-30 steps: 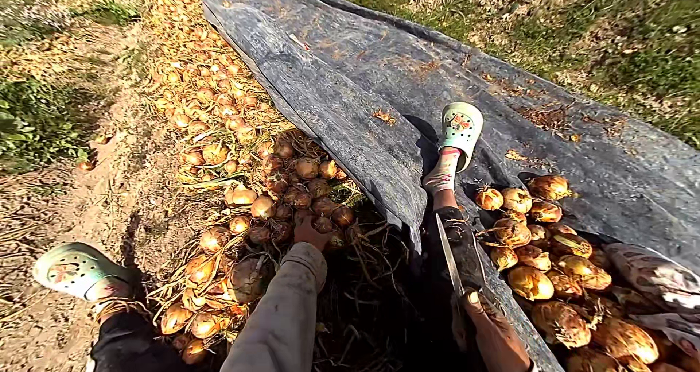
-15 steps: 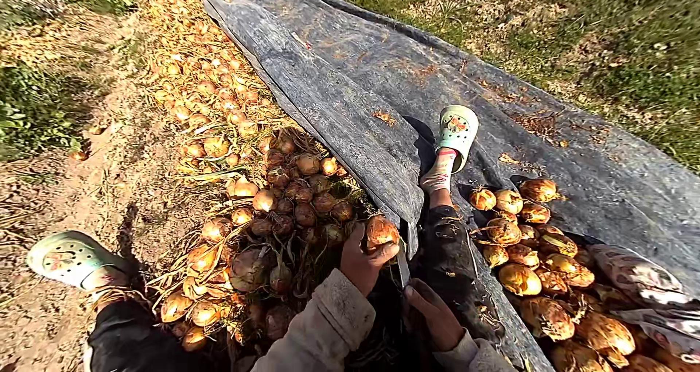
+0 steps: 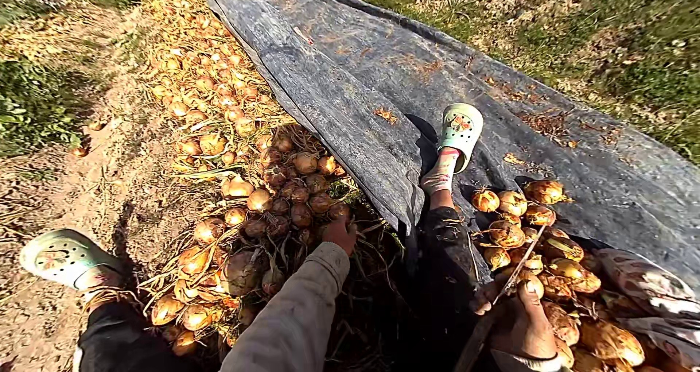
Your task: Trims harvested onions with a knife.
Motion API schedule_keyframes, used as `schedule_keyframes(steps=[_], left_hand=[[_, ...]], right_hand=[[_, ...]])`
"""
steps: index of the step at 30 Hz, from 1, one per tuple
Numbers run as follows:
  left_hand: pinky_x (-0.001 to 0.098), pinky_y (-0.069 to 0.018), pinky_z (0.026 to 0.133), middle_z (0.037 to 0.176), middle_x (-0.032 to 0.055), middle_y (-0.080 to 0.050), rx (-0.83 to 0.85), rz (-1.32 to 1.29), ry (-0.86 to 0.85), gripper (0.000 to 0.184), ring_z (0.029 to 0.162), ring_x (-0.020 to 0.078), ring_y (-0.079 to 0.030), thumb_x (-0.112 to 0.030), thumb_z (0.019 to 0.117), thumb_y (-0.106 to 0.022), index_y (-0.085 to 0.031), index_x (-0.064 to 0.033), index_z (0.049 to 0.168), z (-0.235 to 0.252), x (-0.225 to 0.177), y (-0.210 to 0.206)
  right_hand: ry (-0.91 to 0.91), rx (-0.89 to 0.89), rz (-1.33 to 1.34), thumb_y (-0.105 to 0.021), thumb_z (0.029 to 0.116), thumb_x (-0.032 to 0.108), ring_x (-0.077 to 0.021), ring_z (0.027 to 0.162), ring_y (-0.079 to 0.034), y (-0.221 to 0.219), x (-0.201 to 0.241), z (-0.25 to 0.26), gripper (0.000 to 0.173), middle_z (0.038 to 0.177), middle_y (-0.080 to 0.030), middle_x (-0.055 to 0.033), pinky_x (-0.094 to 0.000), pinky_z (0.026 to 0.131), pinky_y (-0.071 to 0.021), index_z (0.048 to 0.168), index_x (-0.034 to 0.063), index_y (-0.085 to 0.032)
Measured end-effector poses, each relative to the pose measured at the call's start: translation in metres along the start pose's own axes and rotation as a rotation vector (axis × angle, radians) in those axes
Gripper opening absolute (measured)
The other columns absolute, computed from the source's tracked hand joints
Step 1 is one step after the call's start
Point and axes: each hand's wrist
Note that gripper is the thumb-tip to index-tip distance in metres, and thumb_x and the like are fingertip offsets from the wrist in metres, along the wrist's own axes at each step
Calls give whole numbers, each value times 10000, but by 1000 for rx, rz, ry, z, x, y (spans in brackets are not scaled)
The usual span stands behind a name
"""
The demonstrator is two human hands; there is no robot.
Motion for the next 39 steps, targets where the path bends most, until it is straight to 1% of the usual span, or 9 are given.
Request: schedule_keyframes(steps=[3, 6, 14, 17, 22, 25, 30, 35, 39], left_hand=[[589, -459, 1082, 1434, 269, -555, 60, 307, 7, 600, 1331, 423, -553, -422, 1036, -584, -522, 15, 1443, 30, -5, -1], [621, -417, 1103, 1521, 227, -473, 147, 511, -174, 568, 1426, 431, -429, -299, 970, -694, -537, -54, 1458, 47, -3, -24], [701, -501, 949, 1622, 303, -250, 256, 460, 23, 779, 1371, 590, -398, -84, 858, -746, -421, -209, 1555, -7, 16, -55], [623, -484, 1036, 1612, 293, -303, 233, 328, 36, 766, 1339, 512, -497, -160, 910, -716, -348, -119, 1579, -18, 29, -57], [464, -447, 1131, 1487, 284, -475, -124, -134, -47, 953, 1334, 384, -542, -226, 756, -877, -376, -5, 1536, -47, 37, -48], [410, -509, 1067, 1315, 251, -628, -263, -444, -190, 936, 1211, 299, -643, -206, 664, -937, -458, 56, 1423, -86, 42, -38], [289, -562, 982, 1310, 159, -619, -116, -949, -482, 824, 1148, 133, -653, -180, 661, -894, -526, 131, 1329, -129, 54, -31], [355, -632, 804, 1160, 56, -653, -10, -1472, -217, 1257, 930, 148, -718, -358, 503, -996, -261, -95, 1487, -152, 33, -24], [312, -627, 793, 1077, 60, -719, 12, -1510, -103, 993, 915, 128, -729, -271, 563, -987, -457, -13, 1361, -159, 21, -32]], right_hand=[[-190, -11, -11, -347, 1043, 364, -75, 486, -593, -16, -20, -22, 326, 609, -611, 31, -223, 467, -520, 945, 125, -547], [-306, 14, -64, -255, 1078, 232, -81, 487, -584, -26, -33, -35, 298, 616, -586, 22, -229, 471, -528, 999, 84, -502], [-450, 129, -177, -461, 983, 209, -69, 471, -559, -30, -48, -37, 146, 606, -543, 38, -222, 470, -520, 1053, 82, -479], [-466, 134, -196, -472, 976, 186, -71, 461, -553, -32, -54, -39, 140, 605, -538, 35, -227, 463, -522, 1062, 75, -479], [-471, 175, -241, -450, 993, 124, -78, 470, -551, -35, -48, -48, 95, 602, -529, 30, -236, 483, -525, 1070, 71, -462], [-487, 228, -292, -494, 962, 130, -79, 477, -557, -35, -50, -53, 136, 607, -535, 34, -236, 487, -528, 1080, 67, -465], [-389, 401, -526, -785, 750, 388, -58, 545, -583, -49, -52, -52, 638, 751, -603, 43, -245, 532, -546, 1187, 30, -489], [-145, 544, -827, -874, 583, 594, -44, 859, -645, -69, -41, -61, 1011, 1002, -674, -30, -255, 781, -561, 1281, -57, -540], [116, 512, -905, -837, 626, 623, -44, 820, -658, -81, -38, -66, 931, 942, -703, -60, -239, 743, -560, 1202, -69, -600]])
Point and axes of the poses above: each hand's wrist, its own z-axis towards the middle knuckle, its own y-axis out of the back of the hand, x = y × z
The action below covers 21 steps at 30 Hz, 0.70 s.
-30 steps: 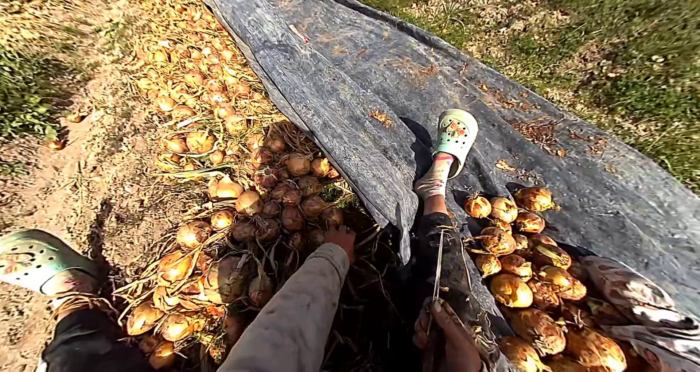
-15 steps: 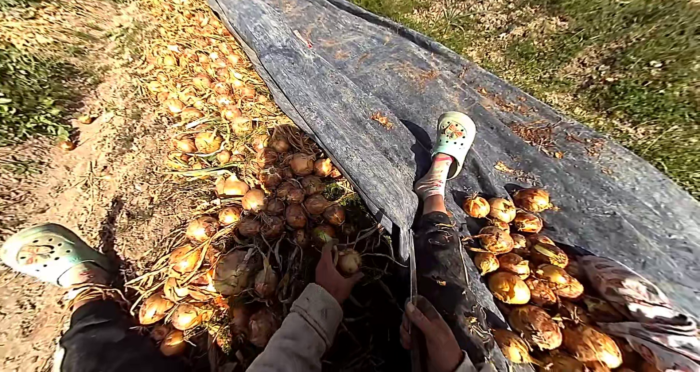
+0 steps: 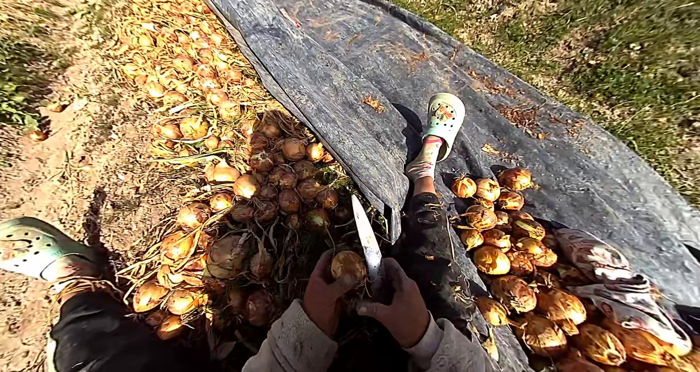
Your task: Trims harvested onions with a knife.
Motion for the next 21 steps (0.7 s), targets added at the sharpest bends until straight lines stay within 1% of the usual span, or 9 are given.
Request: schedule_keyframes(steps=[2, 4, 5, 7, 10, 13, 15, 18, 21], left_hand=[[317, -635, 772, 1076, 83, -725, -5, 15, 70, 858, 897, 146, -736, -205, 675, -931, -470, 7, 1367, -5, 2, -4], [355, -637, 777, 1127, 131, -702, -23, 30, 163, 602, 908, 199, -737, -132, 905, -703, -441, 15, 1426, -11, -1, -6], [367, -637, 785, 1137, 140, -700, -30, 34, 193, 508, 914, 216, -739, -107, 963, -618, -447, 14, 1425, -12, -3, -6], [378, -640, 789, 1124, 146, -707, -49, 44, 214, 449, 911, 229, -741, -47, 956, -597, -485, 25, 1385, -14, -2, -4], [375, -641, 783, 1113, 149, -700, -123, 75, 199, 442, 905, 224, -737, 4, 933, -596, -489, 37, 1360, -13, 12, 1], [381, -616, 809, 1218, 218, -618, -332, 74, 180, 429, 957, 260, -703, 22, 1034, -513, -409, 44, 1449, 12, 19, -1], [369, -600, 815, 1276, 232, -571, -440, 70, 152, 426, 982, 270, -679, -2, 1060, -486, -386, 16, 1473, 37, 18, -10], [381, -567, 900, 1287, 226, -566, -195, 115, 115, 449, 1022, 269, -663, -129, 1102, -415, -317, -30, 1529, 53, 10, -35], [298, -610, 684, 840, 97, -757, 189, 353, -50, 526, 694, 147, -728, -387, 1068, -391, -535, 25, 1363, 63, 8, -53]], right_hand=[[76, -56, -15, -751, 795, 559, -15, 788, -671, -2, -4, 3, 718, 895, -711, -41, -209, 717, -569, 1148, -53, -624], [60, -57, -8, -690, 889, 445, -33, 749, -662, -2, -9, 3, 577, 872, -703, -53, -225, 694, -563, 1144, -68, -620], [23, -43, -2, -662, 913, 420, -35, 709, -640, -2, -12, 2, 541, 852, -683, -45, -228, 663, -554, 1142, -68, -611], [-78, -2, 38, -615, 941, 417, -30, 599, -550, -2, -20, 1, 484, 769, -594, -1, -231, 574, -505, 1091, -43, -596], [-300, 95, 215, -551, 971, 349, -23, 544, -492, -5, -29, -3, 363, 708, -525, 54, -234, 545, -474, 1097, 11, -594], [-460, 123, 429, -418, 1038, 258, -31, 440, -452, -7, -29, -7, 237, 578, -461, 78, -224, 469, -454, 1007, 70, -559], [-541, 27, 549, -335, 1083, 228, -44, 419, -440, -7, -33, -8, 284, 544, -439, 67, -225, 449, -446, 981, 65, -545], [-712, -183, 701, -260, 1135, 296, -89, 400, -459, -4, -46, 1, 425, 514, -444, 19, -244, 413, -445, 891, 56, -511], [-817, -295, 833, -222, 1133, 387, -111, 390, -478, -1, -49, 10, 495, 510, -458, 2, -257, 393, -453, 846, 74, -478]])
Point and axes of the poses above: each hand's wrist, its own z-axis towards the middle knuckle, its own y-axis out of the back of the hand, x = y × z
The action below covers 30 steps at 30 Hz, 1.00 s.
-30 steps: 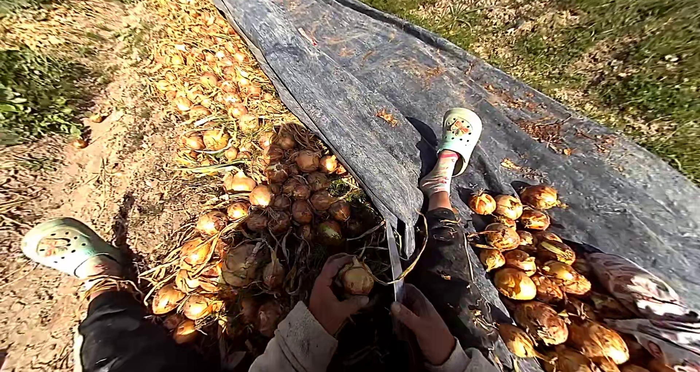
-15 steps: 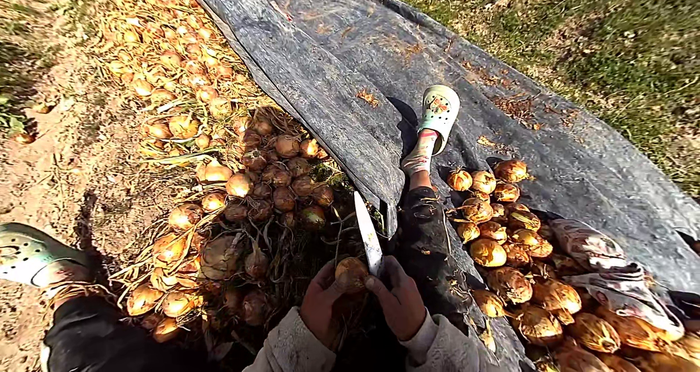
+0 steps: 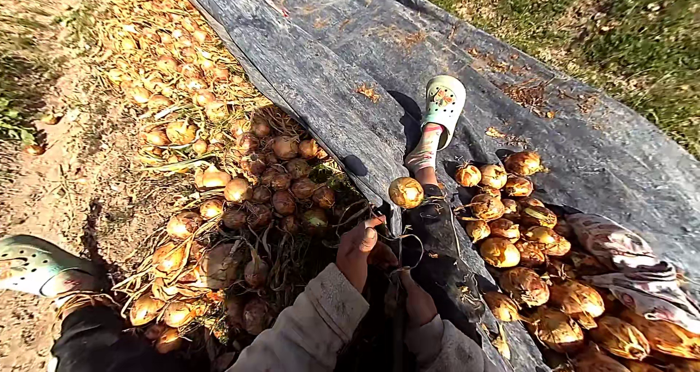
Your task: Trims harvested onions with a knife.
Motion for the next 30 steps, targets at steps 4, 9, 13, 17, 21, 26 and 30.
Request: schedule_keyframes(steps=[4, 9, 13, 17, 21, 26, 30], left_hand=[[398, -580, 801, 959, 153, -726, -130, 689, 15, 255, 841, 231, -705, -154, 1075, -529, -702, 7, 1171, 64, 4, 29], [624, -437, 1092, 1499, 202, -525, 316, 1620, 276, 467, 1390, 425, -493, 19, 976, -566, -571, -61, 1437, 134, 29, 76], [602, -364, 1141, 1628, 152, -377, 519, 1905, 204, 487, 1485, 396, -364, -26, 989, -586, -537, -67, 1471, 151, 55, 70], [618, -346, 1145, 1600, 234, -363, 597, 1999, 314, 352, 1466, 451, -345, -33, 1009, -549, -610, 51, 1345, 155, 45, 49], [612, -366, 1124, 1579, 235, -384, 691, 2074, 222, 350, 1446, 446, -376, -2, 1019, -507, -608, 29, 1352, 154, 35, 55], [606, -468, 1054, 1537, 212, -465, 378, 1751, 284, 669, 1361, 432, -511, -162, 925, -740, -438, -80, 1516, 108, 13, 85], [524, -494, 1060, 1490, 200, -521, -4, 1506, 115, 672, 1280, 373, -595, -313, 848, -834, -564, -36, 1398, 47, -26, 102]], right_hand=[[11, 24, 58, -198, 1133, 381, -102, 394, -462, -1, 2, -2, 468, 520, -434, 12, -238, 392, -432, 880, 87, -461], [-18, 43, 10, -225, 1136, 333, -98, 404, -480, -4, -3, -3, 416, 540, -451, 6, -235, 403, -455, 938, 66, -475], [-32, 79, -59, -224, 1136, 317, -103, 410, -489, -4, -5, -1, 411, 530, -459, 3, -236, 417, -459, 942, 63, -482], [-33, 102, -71, -226, 1136, 295, -100, 399, -486, -7, -5, -2, 397, 521, -458, 4, -233, 416, -462, 962, 54, -489], [-38, 109, -82, -235, 1136, 273, -101, 403, -494, -8, -5, -3, 376, 521, -459, -1, -231, 419, -468, 972, 46, -487], [-53, 148, -144, -293, 1130, 226, -118, 430, -511, -10, -5, -2, 294, 548, -462, -6, -253, 454, -499, 1021, 35, -487], [-80, 268, -332, -403, 1097, 223, -114, 474, -524, -10, -7, -6, 223, 611, -486, 0, -261, 497, -509, 1166, 28, -487]])
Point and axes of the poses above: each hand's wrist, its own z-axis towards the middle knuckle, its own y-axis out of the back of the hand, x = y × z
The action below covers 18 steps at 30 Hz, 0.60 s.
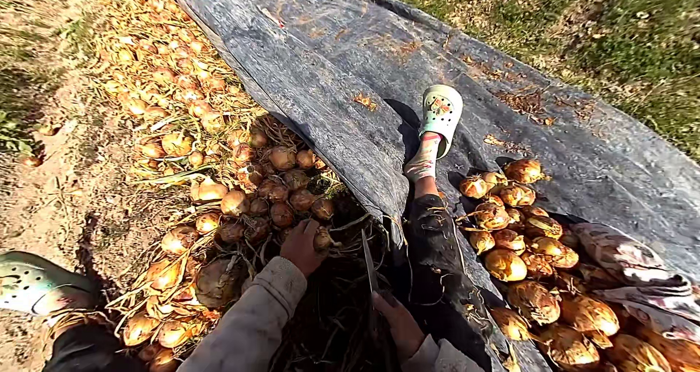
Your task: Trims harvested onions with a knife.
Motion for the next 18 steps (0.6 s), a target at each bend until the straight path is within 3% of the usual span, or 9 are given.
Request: schedule_keyframes(steps=[2, 3, 6, 7, 9, 11, 13, 15, 18], left_hand=[[518, -534, 1009, 1402, 234, -584, -228, -158, -105, 641, 1211, 377, -640, -275, 754, -902, -654, 11, 1272, -35, 8, 5], [525, -524, 1022, 1360, 243, -613, -265, -227, -134, 661, 1198, 379, -646, -302, 750, -905, -661, 25, 1271, -52, 8, 6], [490, -554, 990, 1214, 233, -706, -310, -361, -207, 713, 1113, 350, -701, -407, 725, -893, -693, 45, 1239, -96, 4, -3], [482, -564, 975, 1199, 235, -712, -304, -395, -228, 704, 1095, 346, -710, -394, 719, -894, -698, 48, 1231, -109, 2, -10], [493, -563, 979, 1220, 249, -699, -247, -436, -247, 689, 1110, 360, -703, -353, 730, -895, -687, 49, 1249, -129, 0, -23], [494, -568, 973, 1237, 255, -690, -214, -455, -249, 692, 1107, 370, -704, -312, 722, -904, -678, 49, 1267, -144, 1, -38], [501, -560, 986, 1276, 258, -672, -162, -447, -232, 687, 1128, 380, -694, -261, 734, -902, -659, 41, 1301, -152, 4, -47], [550, -535, 1007, 1318, 265, -652, -109, -397, -235, 671, 1169, 412, -673, -213, 742, -886, -649, 33, 1319, -154, 9, -53], [617, -440, 1075, 1382, 245, -623, -13, -302, -207, 680, 1280, 438, -594, -249, 786, -848, -622, 6, 1374, -151, 7, -57]], right_hand=[[-1, 93, -127, -493, 1055, 258, -111, 524, -542, -2, -5, -1, 279, 676, -520, -4, -274, 535, -519, 1205, 23, -489], [10, 132, -188, -555, 1021, 272, -110, 557, -554, -5, -7, -2, 335, 724, -540, -11, -281, 558, -526, 1224, 12, -491], [132, 157, -328, -719, 878, 333, -101, 702, -586, -20, -10, -5, 629, 918, -603, -50, -301, 660, -534, 1324, -38, -477], [201, 127, -332, -738, 860, 343, -97, 764, -614, -26, -9, -8, 714, 997, -636, -76, -298, 699, -548, 1379, -60, -458], [349, 72, -319, -700, 902, 288, -85, 938, -653, -32, -8, -16, 678, 1150, -659, -126, -273, 842, -559, 1405, -91, -450], [450, 46, -373, -629, 950, 225, -70, 926, -657, -34, -8, -19, 495, 1086, -667, -103, -263, 848, -561, 1322, -81, -517], [413, 86, -466, -590, 984, 171, -102, 895, -668, -33, -11, -20, 381, 1028, -690, -112, -305, 846, -564, 1275, -74, -568], [273, 95, -461, -555, 1019, 160, -88, 696, -597, -35, -19, -23, 297, 866, -640, -63, -292, 685, -536, 1224, -54, -577], [133, 45, -373, -517, 1043, 148, -92, 580, -517, -34, -32, -21, 257, 766, -576, -37, -288, 580, -487, 1212, -37, -575]])
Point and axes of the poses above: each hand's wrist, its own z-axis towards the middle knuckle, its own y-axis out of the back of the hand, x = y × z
